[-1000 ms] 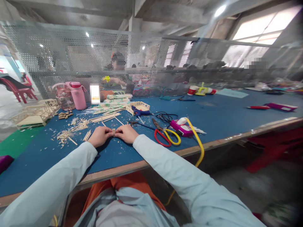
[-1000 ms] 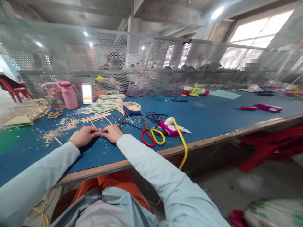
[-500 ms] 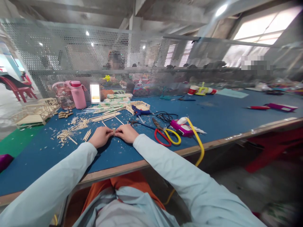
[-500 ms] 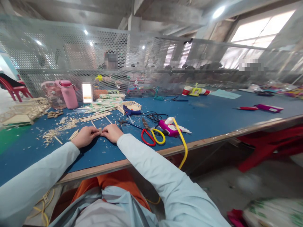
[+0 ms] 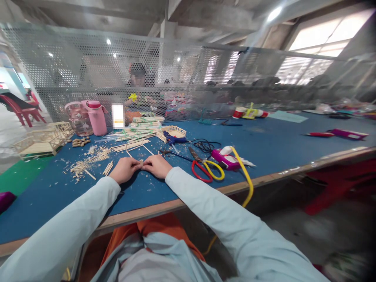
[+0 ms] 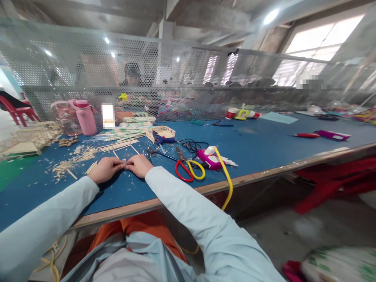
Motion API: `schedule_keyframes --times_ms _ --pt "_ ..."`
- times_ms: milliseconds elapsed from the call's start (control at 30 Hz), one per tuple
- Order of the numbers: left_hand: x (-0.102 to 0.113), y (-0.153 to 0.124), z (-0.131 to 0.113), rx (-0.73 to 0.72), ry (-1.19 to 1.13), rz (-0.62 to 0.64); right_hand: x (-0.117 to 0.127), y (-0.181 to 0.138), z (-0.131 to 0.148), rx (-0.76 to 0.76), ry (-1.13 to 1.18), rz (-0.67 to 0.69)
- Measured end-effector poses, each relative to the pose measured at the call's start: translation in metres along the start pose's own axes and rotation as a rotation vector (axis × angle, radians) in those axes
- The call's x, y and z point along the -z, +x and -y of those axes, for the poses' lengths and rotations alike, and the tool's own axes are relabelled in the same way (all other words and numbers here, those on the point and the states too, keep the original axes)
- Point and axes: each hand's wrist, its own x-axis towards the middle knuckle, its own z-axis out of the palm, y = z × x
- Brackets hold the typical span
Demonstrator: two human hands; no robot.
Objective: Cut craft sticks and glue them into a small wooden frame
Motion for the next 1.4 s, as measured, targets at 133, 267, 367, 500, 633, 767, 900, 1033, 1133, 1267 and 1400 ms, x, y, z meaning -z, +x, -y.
schedule_keyframes --times_ms 133,267,367,500,633,767,900,1033,1133,1267,1400 --pt "0.002 -0.001 0.000 0.036 -0.095 -0.014 0.000 -0.001 -0.001 -0.010 0.064 -0.008" --pt "0.007 -0.002 -0.001 0.145 -0.292 -0.209 0.001 -0.003 0.001 -0.025 0.161 -0.088" --pt "0.010 -0.005 -0.008 0.168 -0.537 -0.443 0.004 -0.006 0.004 0.010 0.171 -0.201" --pt "0.008 -0.010 -0.024 0.045 -0.670 -0.480 0.006 -0.011 0.009 0.109 0.131 -0.278" --pt "0.004 -0.010 -0.033 -0.029 -0.619 -0.504 0.005 -0.014 0.013 0.194 0.040 -0.269" --pt "0.002 -0.008 -0.031 0.032 -0.689 -0.474 0.005 -0.016 0.014 0.257 -0.019 -0.264" --pt "0.003 -0.009 -0.033 0.036 -0.838 -0.406 0.007 -0.016 0.015 0.276 0.107 -0.250" --pt "0.004 -0.010 -0.037 -0.014 -0.818 -0.441 0.012 -0.018 0.018 0.248 0.197 -0.292" --pt "0.002 -0.010 -0.039 -0.013 -0.836 -0.461 0.014 -0.021 0.023 0.237 0.199 -0.289" --pt "-0.002 -0.011 -0.043 0.046 -0.873 -0.510 0.016 -0.024 0.032 0.167 0.190 -0.316" --pt "-0.004 -0.010 -0.041 0.115 -0.871 -0.605 0.025 -0.028 0.042 -0.002 0.063 -0.219"
